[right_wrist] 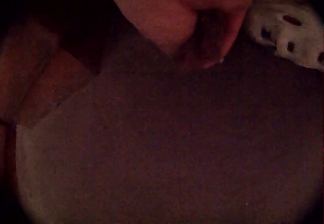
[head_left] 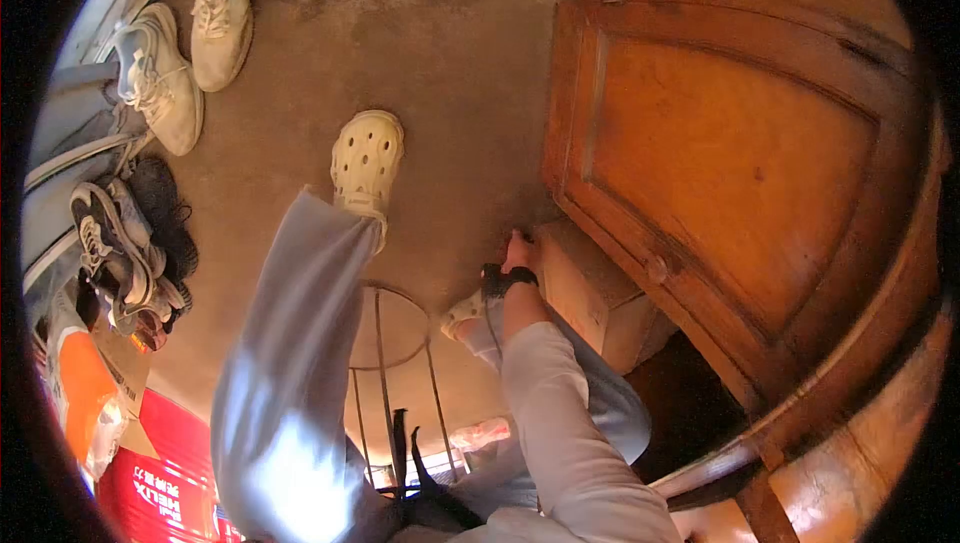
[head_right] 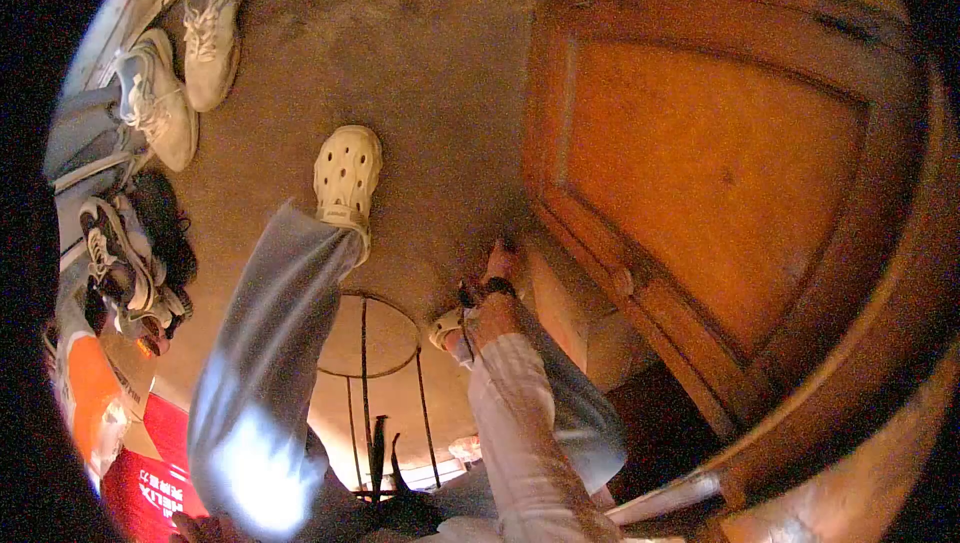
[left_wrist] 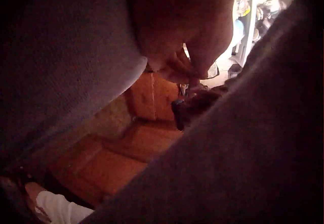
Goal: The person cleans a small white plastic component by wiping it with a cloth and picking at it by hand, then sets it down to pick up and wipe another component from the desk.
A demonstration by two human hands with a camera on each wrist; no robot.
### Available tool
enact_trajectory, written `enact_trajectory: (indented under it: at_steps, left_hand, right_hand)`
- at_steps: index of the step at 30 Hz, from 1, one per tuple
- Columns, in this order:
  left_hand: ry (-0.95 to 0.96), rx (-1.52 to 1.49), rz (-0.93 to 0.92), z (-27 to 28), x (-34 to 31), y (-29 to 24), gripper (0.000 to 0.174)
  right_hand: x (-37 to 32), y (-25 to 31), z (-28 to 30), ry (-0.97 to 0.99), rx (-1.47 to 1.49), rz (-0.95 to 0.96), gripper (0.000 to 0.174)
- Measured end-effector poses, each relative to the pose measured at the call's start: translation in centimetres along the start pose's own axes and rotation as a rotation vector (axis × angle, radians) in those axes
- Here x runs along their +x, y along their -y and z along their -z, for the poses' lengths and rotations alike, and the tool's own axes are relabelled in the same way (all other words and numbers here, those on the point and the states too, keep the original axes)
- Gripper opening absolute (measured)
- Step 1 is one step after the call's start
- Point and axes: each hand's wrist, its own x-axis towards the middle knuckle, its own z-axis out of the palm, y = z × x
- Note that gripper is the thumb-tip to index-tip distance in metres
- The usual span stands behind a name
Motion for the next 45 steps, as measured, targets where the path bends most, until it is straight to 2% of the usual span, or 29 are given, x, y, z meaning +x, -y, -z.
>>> enact_trajectory:
  at_steps: [1,3,5,6,7,8,9,10,12,13,15,16,17,19,21,22,24,27,29,31,33,35,38,40,41,43,44,45]
  left_hand:
    - [0.005,0.004,-0.001,-0.1,0.1,0.1,0.048]
    - [-0.046,0.33,-0.115,-0.3,0.4,1.1,0.036]
    - [-0.076,0.647,-0.265,-0.8,1.0,2.4,0.025]
    - [-0.094,0.801,-0.356,-1.0,1.2,3.1,0.02]
    - [-0.116,0.951,-0.457,-1.2,1.4,3.7,0.015]
    - [-0.144,1.097,-0.564,-1.4,1.6,4.2,0.013]
    - [-0.177,1.237,-0.677,-1.5,1.7,4.4,0.013]
    - [-0.153,1.22,-0.718,-1.6,1.4,4.4,0.013]
    - [-0.096,0.981,-0.531,-2.0,0.8,4.3,0.011]
    - [-0.058,0.869,-0.433,-2.3,0.6,4.3,0.012]
    - [0.034,0.668,-0.22,-3.1,0.3,4.4,0.013]
    - [0.086,0.572,-0.105,-3.5,0.3,4.6,0.015]
    - [0.135,0.769,-0.335,-4.4,0.2,5.6,0.008]
    - [0.242,0.658,-0.251,-2.9,0.2,6.0,0.008]
    - [0.272,0.749,-0.28,-3.5,-0.7,6.7,0.008]
    - [0.355,0.723,-0.262,-3.6,-0.9,7.1,0.008]
    - [0.441,0.66,-0.253,-3.4,-0.8,8.3,0.008]
    - [0.557,0.697,-0.257,-3.0,-1.0,10.0,0.008]
    - [0.587,0.772,-0.278,-2.9,-1.5,10.2,0.008]
    - [0.591,0.95,-0.328,-2.5,-1.7,10.4,0.008]
    - [0.594,0.957,-0.343,-2.2,-2.6,10.3,0.008]
    - [0.569,1.035,-0.354,-1.7,-2.5,10.3,0.009]
    - [0.546,1.027,-0.372,-0.5,-2.6,10.2,0.01]
    - [0.545,0.985,-0.36,0.2,-2.7,9.8,0.009]
    - [0.537,0.991,-0.375,0.2,-2.9,9.7,0.009]
    - [0.49,0.999,-0.372,0.8,-3.4,9.1,0.009]
    - [0.502,1.004,-0.389,1.1,-3.5,8.8,0.009]
    - [0.5,1.029,-0.386,1.5,-3.8,8.4,0.009]
  right_hand:
    - [-1.1,0.2,-0.3,0.003,0.006,0.001,0.039]
    - [-5.2,1.3,-1.5,0.056,-0.119,0.136,0.02]
    - [-9.5,1.7,-2.8,0.626,0.901,-0.031,0.016]
    - [-15.4,4.4,-2.5,0.798,1.324,-0.385,0.012]
    - [-20.9,6.7,-1.7,0.834,1.334,-0.363,0.012]
    - [-25.1,7.7,-0.6,1.079,1.343,-0.452,0.005]
    - [-29.3,8.5,0.8,1.327,1.33,-0.537,0.01]
    - [-33.9,9.2,2.5,1.368,1.331,-0.503,0.01]
    - [-42.5,10.0,6.6,1.459,1.29,-0.222,0.011]
    - [-45.5,10.1,8.6,1.493,1.299,-0.179,0.011]
    - [-51.0,10.0,13.0,1.641,1.021,0.262,0.026]
    - [-54.1,9.6,15.6,1.624,0.916,0.386,0.028]
    - [-57.0,9.2,18.3,1.595,0.813,0.506,0.03]
    - [-61.9,7.1,22.5,1.546,0.75,0.68,0.032]
    - [-65.7,5.3,26.3,1.29,0.688,0.918,0.029]
    - [-66.9,4.3,28.2,1.265,0.743,0.973,0.029]
    - [-68.7,2.0,32.3,0.758,0.515,1.194,0.025]
    - [-66.9,-0.9,38.1,0.299,0.553,1.424,0.021]
    - [-65.4,-1.9,41.6,-0.017,0.646,1.467,0.023]
    - [-63.4,-2.5,44.8,-0.241,0.671,1.372,0.025]
    - [-60.9,-2.4,46.7,-0.545,0.638,1.399,0.024]
    - [-60.5,-2.9,48.2,-0.576,0.602,1.294,0.024]
    - [-58.2,-2.1,48.8,-0.513,0.692,1.346,0.024]
    - [-58.7,-1.8,48.5,-0.626,0.56,1.449,0.023]
    - [-59.7,-1.9,48.7,-0.281,0.574,1.287,0.023]
    - [-58.6,-0.8,47.3,-0.485,0.463,1.559,0.025]
    - [-58.2,-0.6,46.8,-0.469,0.478,1.541,0.025]
    - [-57.8,-0.3,46.5,-0.538,0.38,1.49,0.026]
